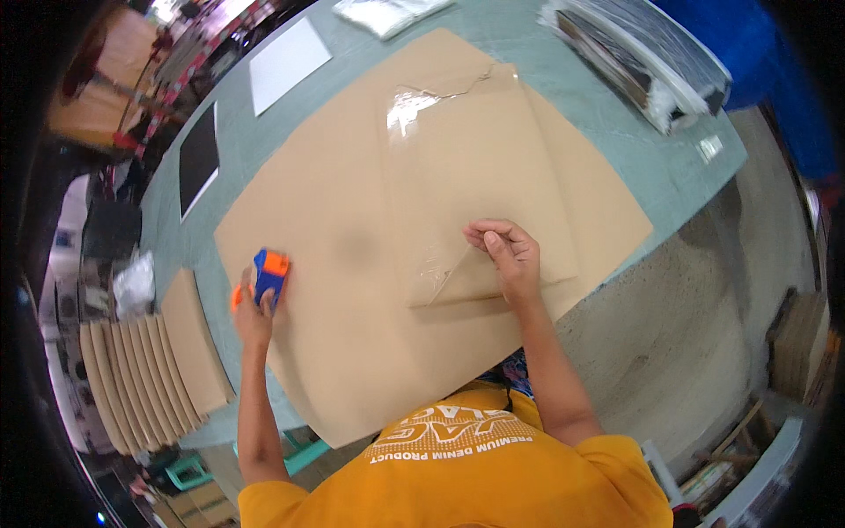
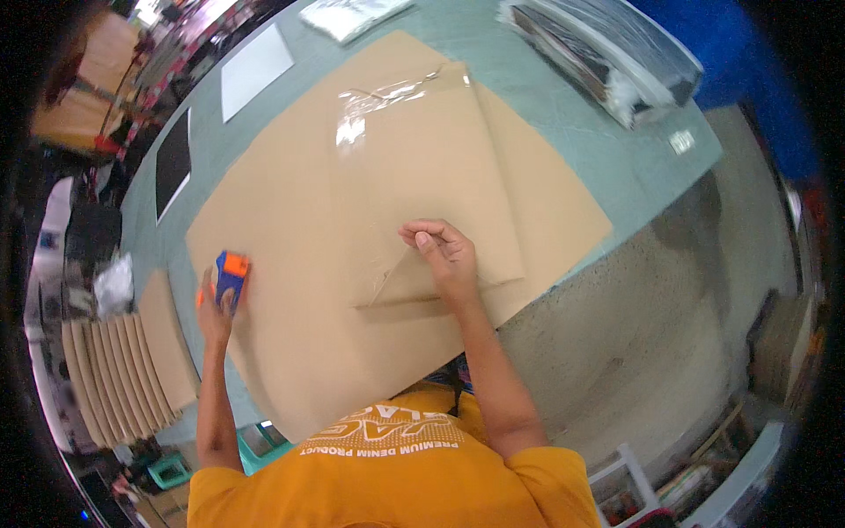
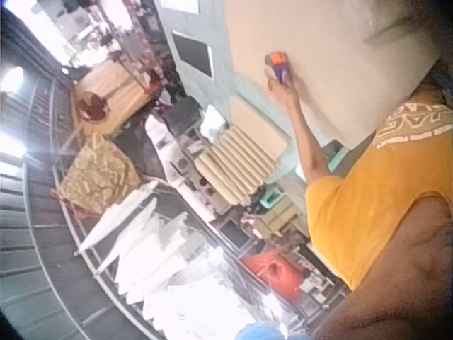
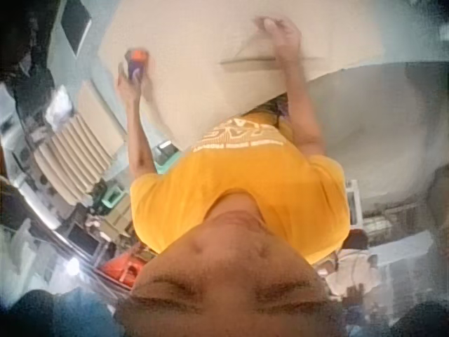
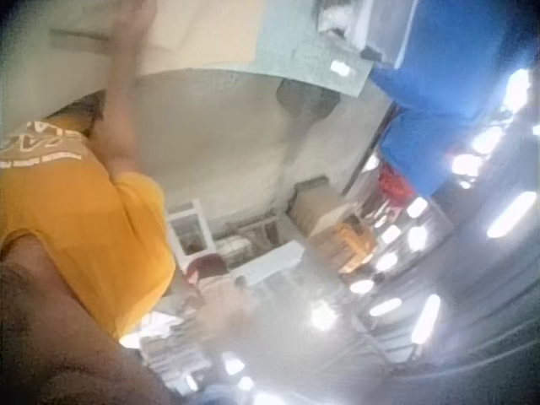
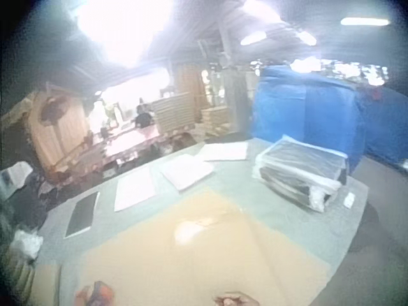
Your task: The person places packaged items onto large sheets of paper, folds the paper around the items, and secures the wrapping with clear tape from a hand dispenser.
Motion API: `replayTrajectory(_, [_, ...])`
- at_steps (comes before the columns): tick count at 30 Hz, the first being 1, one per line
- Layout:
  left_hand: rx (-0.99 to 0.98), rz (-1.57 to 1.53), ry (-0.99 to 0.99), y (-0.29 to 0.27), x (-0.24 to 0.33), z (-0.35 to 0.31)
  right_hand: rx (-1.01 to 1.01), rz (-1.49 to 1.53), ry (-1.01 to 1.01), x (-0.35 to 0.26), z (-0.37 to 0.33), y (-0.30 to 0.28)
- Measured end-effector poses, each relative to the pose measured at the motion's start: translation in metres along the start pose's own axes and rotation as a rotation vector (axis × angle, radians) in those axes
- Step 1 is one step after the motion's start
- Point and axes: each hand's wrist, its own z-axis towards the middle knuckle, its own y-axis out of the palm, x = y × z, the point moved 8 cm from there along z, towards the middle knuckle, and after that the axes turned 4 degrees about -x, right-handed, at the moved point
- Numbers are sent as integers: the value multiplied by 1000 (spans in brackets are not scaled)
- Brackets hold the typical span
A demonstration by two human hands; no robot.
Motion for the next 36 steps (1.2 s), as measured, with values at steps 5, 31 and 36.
replayTrajectory(5, [-478, -448, 617, -11, 266, 44, -12, 379, 8, 0, 3, -7])
replayTrajectory(31, [-983, -127, 694, 70, 328, 24, 499, -1264, 85, -76, -32, -74])
replayTrajectory(36, [-976, -48, 697, 63, 333, 23, 554, -1759, -11, -95, -37, -70])
